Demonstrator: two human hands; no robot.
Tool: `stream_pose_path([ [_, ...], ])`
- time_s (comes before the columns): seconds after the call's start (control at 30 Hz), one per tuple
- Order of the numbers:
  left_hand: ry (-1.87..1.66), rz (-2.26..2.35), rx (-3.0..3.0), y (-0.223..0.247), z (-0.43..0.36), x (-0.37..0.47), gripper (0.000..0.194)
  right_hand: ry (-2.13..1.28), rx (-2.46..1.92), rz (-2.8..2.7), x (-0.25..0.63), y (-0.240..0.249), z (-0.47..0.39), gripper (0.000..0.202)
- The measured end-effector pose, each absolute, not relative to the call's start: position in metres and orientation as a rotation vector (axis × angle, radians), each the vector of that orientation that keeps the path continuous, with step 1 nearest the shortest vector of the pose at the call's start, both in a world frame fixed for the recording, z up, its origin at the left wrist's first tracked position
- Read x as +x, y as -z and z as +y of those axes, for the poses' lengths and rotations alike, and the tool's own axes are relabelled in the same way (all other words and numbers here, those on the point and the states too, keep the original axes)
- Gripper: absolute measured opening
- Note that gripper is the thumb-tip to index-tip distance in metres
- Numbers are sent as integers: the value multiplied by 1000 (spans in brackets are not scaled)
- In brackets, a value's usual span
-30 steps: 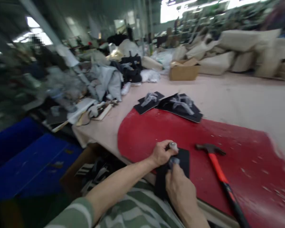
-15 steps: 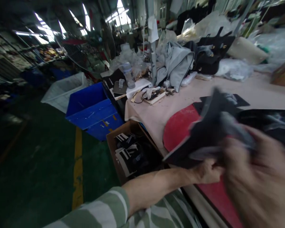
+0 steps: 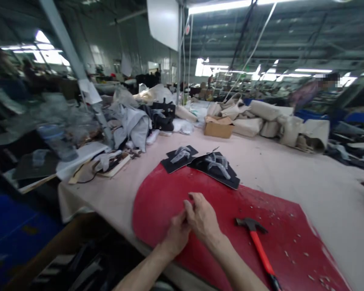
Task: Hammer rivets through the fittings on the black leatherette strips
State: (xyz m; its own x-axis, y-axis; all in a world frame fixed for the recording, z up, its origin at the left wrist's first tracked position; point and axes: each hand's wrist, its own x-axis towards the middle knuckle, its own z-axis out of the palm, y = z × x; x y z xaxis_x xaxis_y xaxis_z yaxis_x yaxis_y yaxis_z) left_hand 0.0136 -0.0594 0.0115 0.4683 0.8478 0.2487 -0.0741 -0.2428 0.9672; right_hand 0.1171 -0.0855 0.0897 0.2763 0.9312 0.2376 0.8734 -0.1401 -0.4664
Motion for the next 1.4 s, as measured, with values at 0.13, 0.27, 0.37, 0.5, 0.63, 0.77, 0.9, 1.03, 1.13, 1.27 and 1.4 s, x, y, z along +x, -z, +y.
stream_pose_path([
  [0.13,-931,818,1460,8,-45,9,43,-145,-2280,-1342,197,-87,-58,35],
  [0.27,-865,872,1446,16,-45,9,45,9,-2435,-1153,263,-83,-28,42],
  [0.37,-871,892,1471,23,-46,11,48,101,-2478,-1168,293,-83,-7,48],
  [0.5,-847,885,1525,30,-45,11,49,131,-2414,-1436,308,-86,16,54],
  [0.63,-813,866,1596,23,-44,8,36,125,-2371,-1654,298,-91,24,44],
  [0.77,-826,860,1528,16,-43,6,32,63,-2376,-1767,272,-98,5,43],
  [0.9,-870,833,1405,16,-44,5,33,3,-2461,-1717,237,-93,-46,46],
  [1.03,-957,829,1333,17,-45,2,38,-129,-2564,-1580,194,-66,-115,55],
  [1.13,-983,836,1322,9,-45,4,37,-274,-2548,-1416,160,-44,-159,56],
  [1.27,-948,730,1352,-11,-46,21,33,-324,-2427,-1278,128,-29,-184,49],
  [1.4,-870,615,1384,-12,-46,50,32,-284,-2401,-1227,114,-26,-186,46],
])
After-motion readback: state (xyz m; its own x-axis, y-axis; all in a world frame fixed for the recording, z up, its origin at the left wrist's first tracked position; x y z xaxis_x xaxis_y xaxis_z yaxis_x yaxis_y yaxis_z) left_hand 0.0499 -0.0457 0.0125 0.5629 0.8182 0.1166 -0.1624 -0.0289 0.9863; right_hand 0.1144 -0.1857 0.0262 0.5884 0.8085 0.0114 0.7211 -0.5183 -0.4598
